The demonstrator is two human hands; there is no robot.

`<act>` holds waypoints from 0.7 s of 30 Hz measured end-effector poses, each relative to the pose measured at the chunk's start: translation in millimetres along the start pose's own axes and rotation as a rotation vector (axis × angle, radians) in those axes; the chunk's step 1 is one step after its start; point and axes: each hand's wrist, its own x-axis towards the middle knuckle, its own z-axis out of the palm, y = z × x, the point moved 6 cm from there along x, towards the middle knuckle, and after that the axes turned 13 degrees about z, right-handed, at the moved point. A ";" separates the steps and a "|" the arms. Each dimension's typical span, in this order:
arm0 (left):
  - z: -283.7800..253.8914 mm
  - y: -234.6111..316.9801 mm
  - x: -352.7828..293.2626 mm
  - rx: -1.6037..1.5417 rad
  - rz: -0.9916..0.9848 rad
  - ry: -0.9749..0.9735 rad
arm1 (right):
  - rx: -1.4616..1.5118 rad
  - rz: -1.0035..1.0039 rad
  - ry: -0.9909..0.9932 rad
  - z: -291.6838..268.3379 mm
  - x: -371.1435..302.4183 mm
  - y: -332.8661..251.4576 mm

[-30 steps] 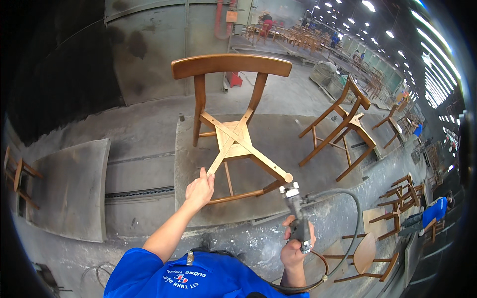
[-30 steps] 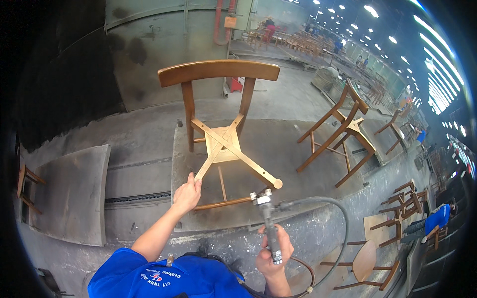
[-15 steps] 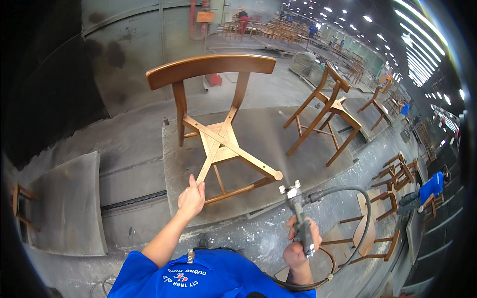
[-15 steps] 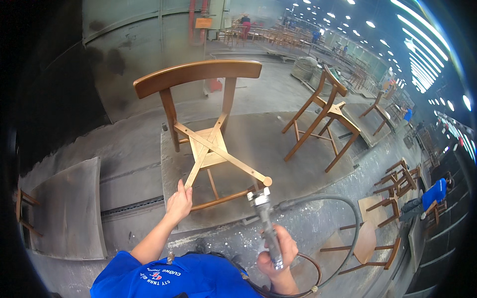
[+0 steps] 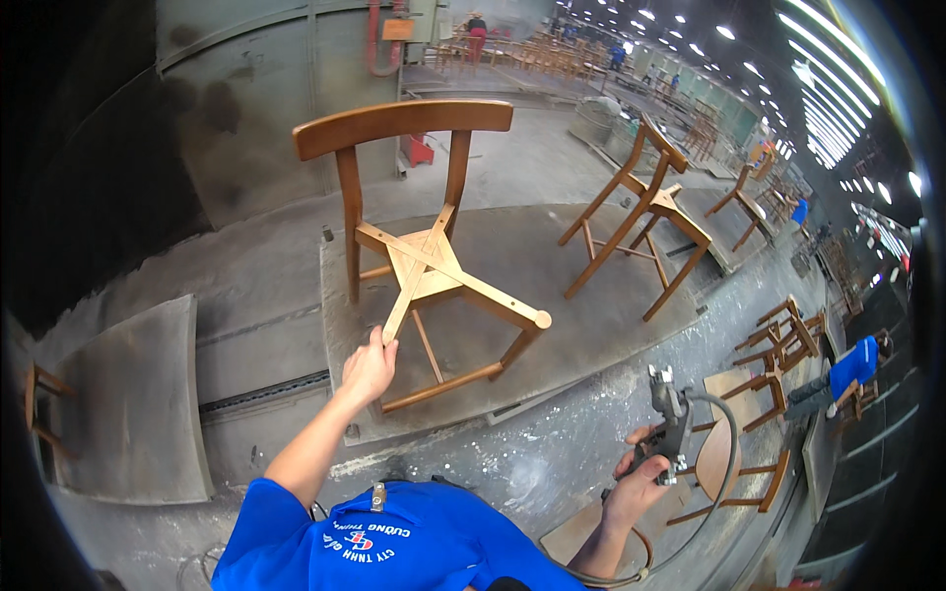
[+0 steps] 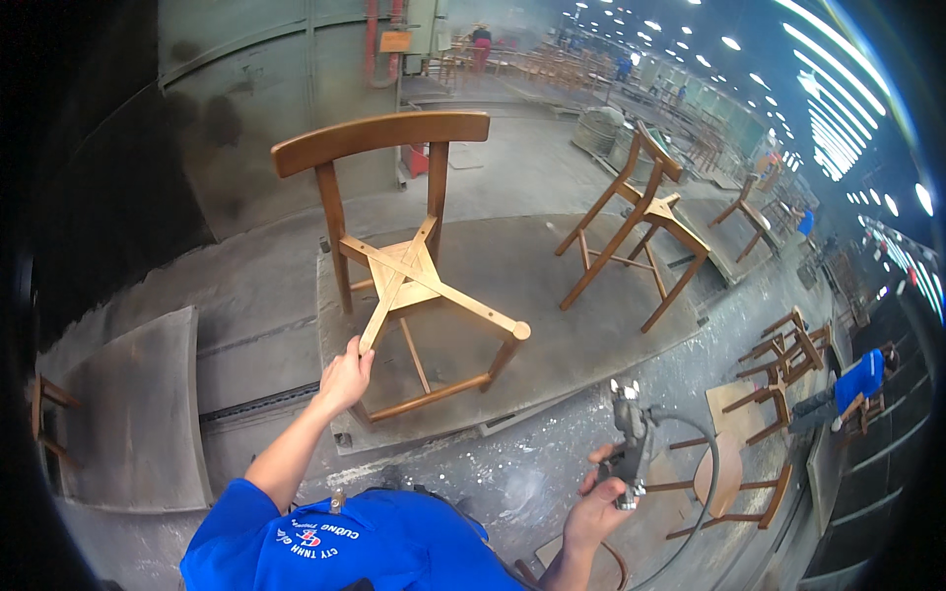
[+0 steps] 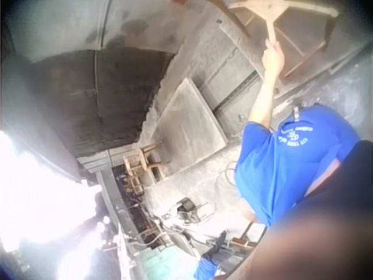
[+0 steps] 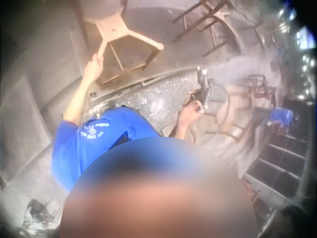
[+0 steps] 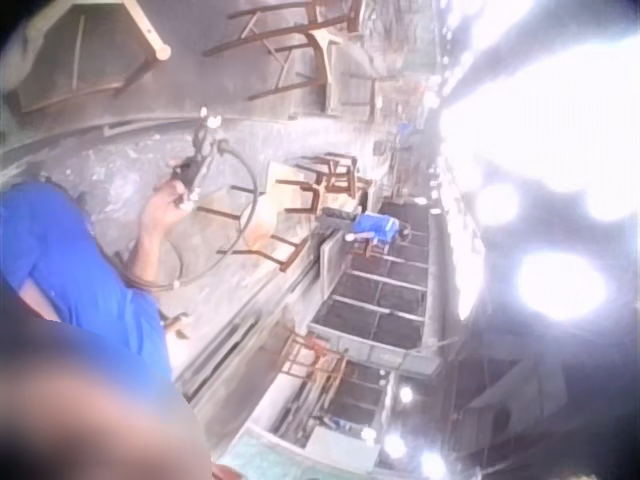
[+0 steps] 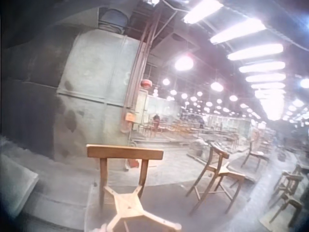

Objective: The person sprays a wooden chair with a handheld spray gun, rotating the chair to cover all sides. The person then moves to a second chair and repeats the spraying process.

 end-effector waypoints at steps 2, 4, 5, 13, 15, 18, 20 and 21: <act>-9.4 -10.5 26.1 -0.018 -0.024 -0.030 | -0.001 0.042 0.014 -7.9 5.6 8.5; -16.9 -23.9 45.3 -0.040 -0.066 -0.034 | -0.001 0.094 0.013 -13.2 10.3 17.3; -22.5 -31.1 54.9 -0.065 -0.071 -0.029 | 0.000 0.120 0.011 -15.3 11.1 21.1; -60.9 -65.5 151.7 -0.170 -0.070 -0.039 | -0.008 0.235 -0.067 -3.9 11.7 32.3; -68.4 -70.4 165.6 -0.179 -0.143 -0.089 | 0.047 0.258 -0.090 2.7 10.7 26.8; -77.1 -77.8 179.7 -0.181 -0.202 -0.136 | 0.200 0.223 -0.198 9.9 8.0 8.7; -78.1 -84.2 187.2 -0.139 -0.172 -0.128 | 0.190 0.246 -0.212 9.8 9.7 6.3; -72.1 -89.2 186.3 -0.145 -0.153 -0.152 | 0.174 0.280 -0.197 3.2 4.9 5.5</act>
